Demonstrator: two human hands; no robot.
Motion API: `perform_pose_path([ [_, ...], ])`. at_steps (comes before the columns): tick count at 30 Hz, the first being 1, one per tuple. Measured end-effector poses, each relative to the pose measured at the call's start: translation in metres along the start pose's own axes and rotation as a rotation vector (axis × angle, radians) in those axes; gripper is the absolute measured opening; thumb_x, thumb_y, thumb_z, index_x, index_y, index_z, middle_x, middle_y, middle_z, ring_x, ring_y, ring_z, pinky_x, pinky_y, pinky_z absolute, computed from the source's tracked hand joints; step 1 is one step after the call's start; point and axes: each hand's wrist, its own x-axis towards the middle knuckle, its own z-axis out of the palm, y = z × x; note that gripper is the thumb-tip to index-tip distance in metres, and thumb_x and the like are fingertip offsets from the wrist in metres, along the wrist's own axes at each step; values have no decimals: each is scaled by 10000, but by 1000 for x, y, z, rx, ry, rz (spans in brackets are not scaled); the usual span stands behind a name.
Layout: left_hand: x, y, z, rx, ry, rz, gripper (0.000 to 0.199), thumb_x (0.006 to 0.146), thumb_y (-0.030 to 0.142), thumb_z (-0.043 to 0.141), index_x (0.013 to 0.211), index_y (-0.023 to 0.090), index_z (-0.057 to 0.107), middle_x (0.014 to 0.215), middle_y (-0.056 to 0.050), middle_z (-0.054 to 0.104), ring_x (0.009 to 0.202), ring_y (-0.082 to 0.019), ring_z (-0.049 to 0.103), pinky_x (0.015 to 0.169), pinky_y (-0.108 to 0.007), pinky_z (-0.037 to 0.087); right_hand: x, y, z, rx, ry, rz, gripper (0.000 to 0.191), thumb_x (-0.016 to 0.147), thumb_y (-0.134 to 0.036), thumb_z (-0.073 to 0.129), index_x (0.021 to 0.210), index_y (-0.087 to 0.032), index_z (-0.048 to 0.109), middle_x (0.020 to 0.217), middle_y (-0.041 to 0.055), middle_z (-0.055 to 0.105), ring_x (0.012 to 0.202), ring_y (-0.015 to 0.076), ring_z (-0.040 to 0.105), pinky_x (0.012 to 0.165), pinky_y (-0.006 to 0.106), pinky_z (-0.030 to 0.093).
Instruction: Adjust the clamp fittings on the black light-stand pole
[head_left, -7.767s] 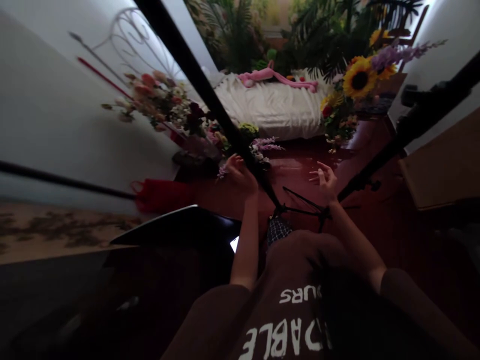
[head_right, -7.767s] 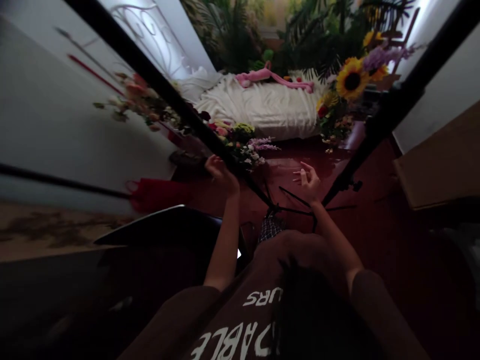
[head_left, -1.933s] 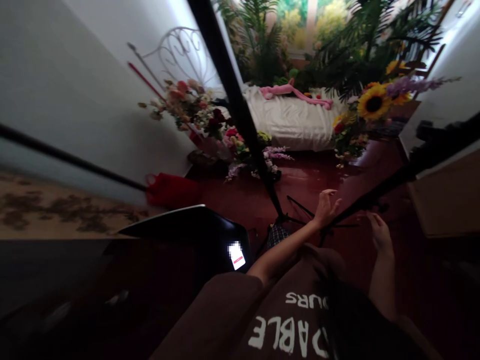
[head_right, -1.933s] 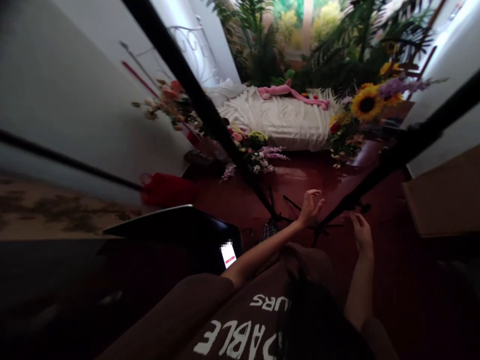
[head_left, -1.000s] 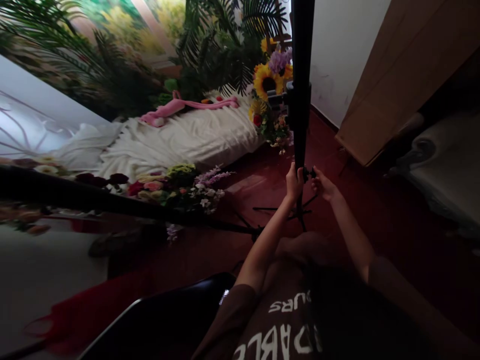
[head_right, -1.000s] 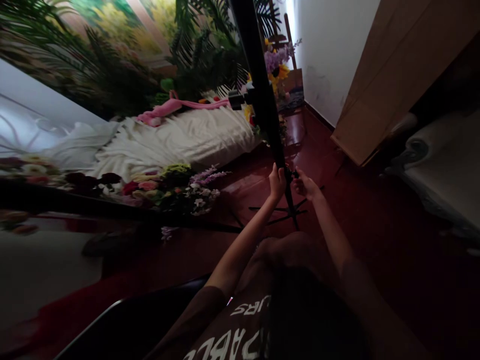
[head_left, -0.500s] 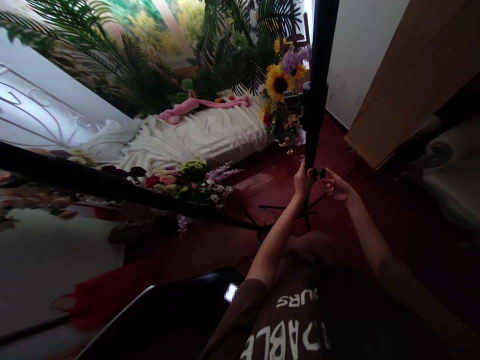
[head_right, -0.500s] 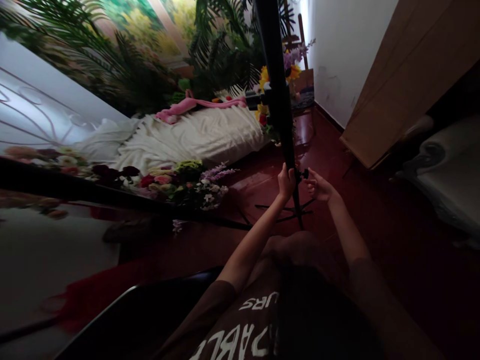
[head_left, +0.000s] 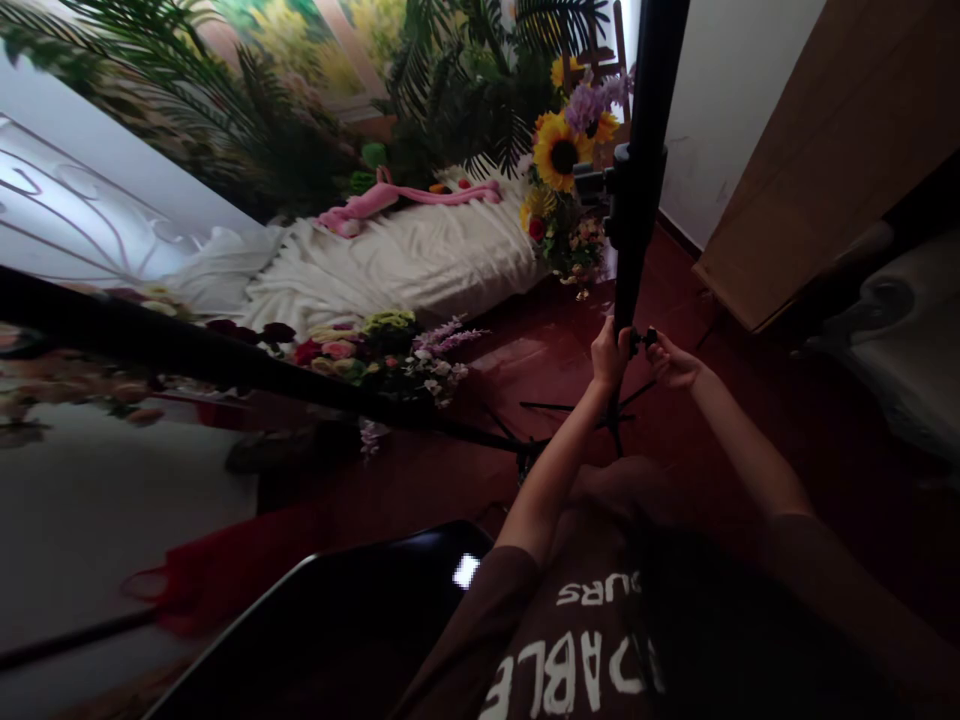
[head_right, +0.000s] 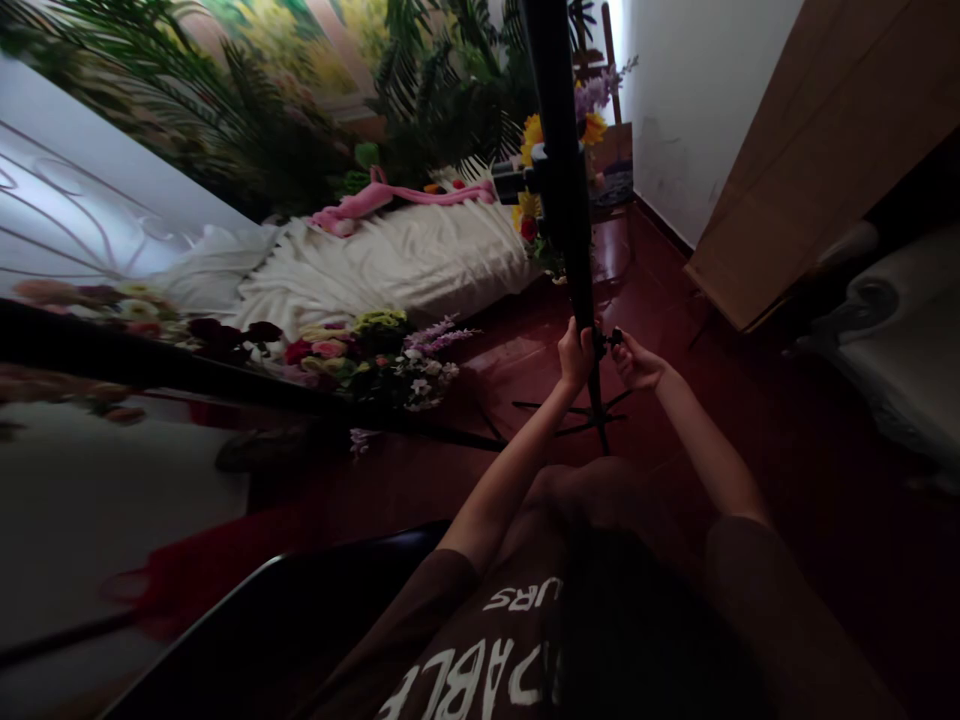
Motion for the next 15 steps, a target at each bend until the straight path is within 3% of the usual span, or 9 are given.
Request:
perform_pose_path([
  [5, 0, 0, 0, 5, 16, -1, 548, 954, 636, 363, 982, 177, 661, 763, -53, 680, 668, -152, 638, 639, -247, 445, -7, -8, 1, -37, 29, 75, 449, 1015, -497, 446, 798, -152, 634, 618, -31, 704, 519, 38, 651, 500, 82, 518],
  [9, 1, -1, 0, 16, 3, -17, 522, 955, 623, 382, 974, 177, 654, 762, -46, 672, 670, -142, 633, 647, -238, 443, -15, -11, 10, -129, 187, 79, 506, 1056, -469, 327, 812, -145, 630, 555, -30, 663, 479, 40, 639, 470, 69, 495],
  [12, 1, -1, 0, 31, 9, -19, 536, 950, 641, 369, 958, 178, 639, 746, -41, 662, 654, -137, 624, 632, -231, 432, -17, -11, 24, -203, 325, 54, 559, 1048, -520, 282, 782, -146, 603, 570, -8, 672, 467, 57, 641, 452, 97, 500],
  [15, 0, 0, 1, 29, 14, -14, 525, 954, 635, 360, 956, 185, 630, 740, -35, 656, 643, -135, 615, 626, -231, 426, -14, -12, 37, -220, 347, 83, 601, 982, -658, 316, 713, -168, 538, 587, 7, 669, 472, 84, 640, 442, 144, 519],
])
